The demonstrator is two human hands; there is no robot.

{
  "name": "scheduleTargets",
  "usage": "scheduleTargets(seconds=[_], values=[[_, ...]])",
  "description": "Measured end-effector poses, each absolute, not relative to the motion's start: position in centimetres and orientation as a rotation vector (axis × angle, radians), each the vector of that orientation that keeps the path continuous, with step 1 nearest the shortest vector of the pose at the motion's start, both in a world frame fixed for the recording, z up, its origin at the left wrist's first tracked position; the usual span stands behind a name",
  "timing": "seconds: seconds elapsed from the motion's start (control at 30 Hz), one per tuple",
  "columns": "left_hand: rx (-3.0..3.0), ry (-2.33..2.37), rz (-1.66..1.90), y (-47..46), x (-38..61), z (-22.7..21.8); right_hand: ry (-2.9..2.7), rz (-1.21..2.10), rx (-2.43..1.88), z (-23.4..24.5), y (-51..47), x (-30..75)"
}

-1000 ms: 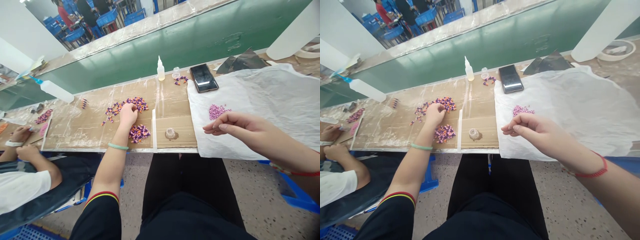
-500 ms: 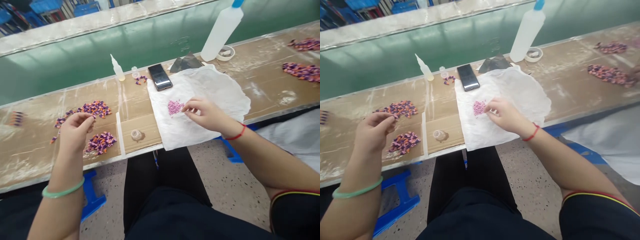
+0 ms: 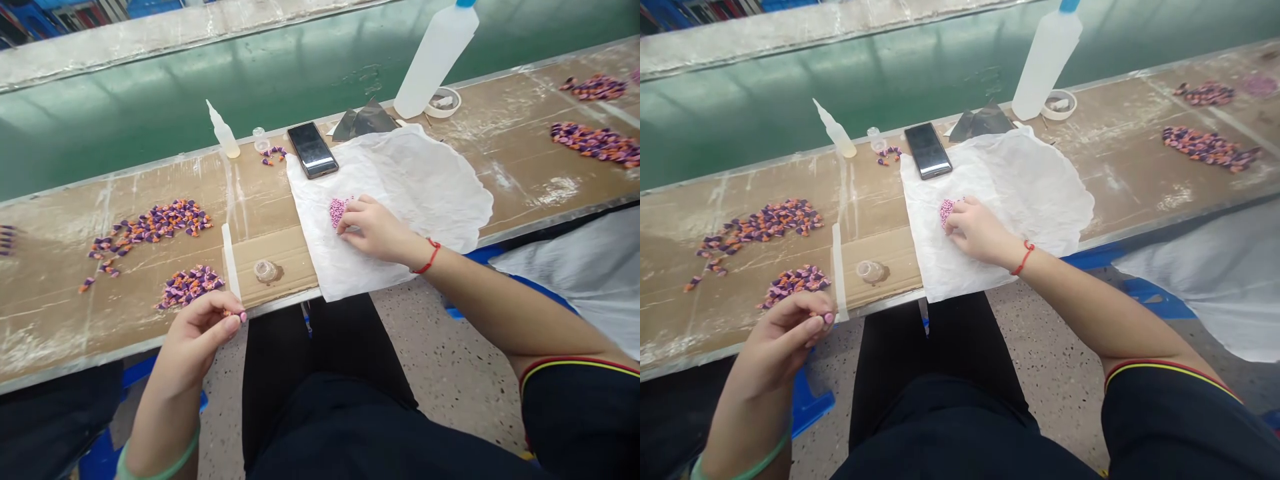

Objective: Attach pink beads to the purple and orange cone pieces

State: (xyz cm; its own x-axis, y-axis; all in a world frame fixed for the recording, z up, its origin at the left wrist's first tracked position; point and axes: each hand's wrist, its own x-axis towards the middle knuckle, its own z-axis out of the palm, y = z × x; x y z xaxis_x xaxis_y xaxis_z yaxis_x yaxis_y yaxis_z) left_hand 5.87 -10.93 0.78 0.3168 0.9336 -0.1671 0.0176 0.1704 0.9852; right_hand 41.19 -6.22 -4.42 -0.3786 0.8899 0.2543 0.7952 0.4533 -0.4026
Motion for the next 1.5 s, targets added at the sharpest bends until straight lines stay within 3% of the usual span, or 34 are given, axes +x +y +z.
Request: scheduleTargets(seconds=[0.97, 1.5], values=[[0.99, 0.987, 0.88, -13.5, 8.0, -1.7, -2.519, 0.276, -1.388, -2.6, -5.1, 41.1], [1.118, 1.07, 0.818, -13.7, 9.4, -1.7, -2.742, 0.054, -1.304, -3.2, -5.1, 40.9]])
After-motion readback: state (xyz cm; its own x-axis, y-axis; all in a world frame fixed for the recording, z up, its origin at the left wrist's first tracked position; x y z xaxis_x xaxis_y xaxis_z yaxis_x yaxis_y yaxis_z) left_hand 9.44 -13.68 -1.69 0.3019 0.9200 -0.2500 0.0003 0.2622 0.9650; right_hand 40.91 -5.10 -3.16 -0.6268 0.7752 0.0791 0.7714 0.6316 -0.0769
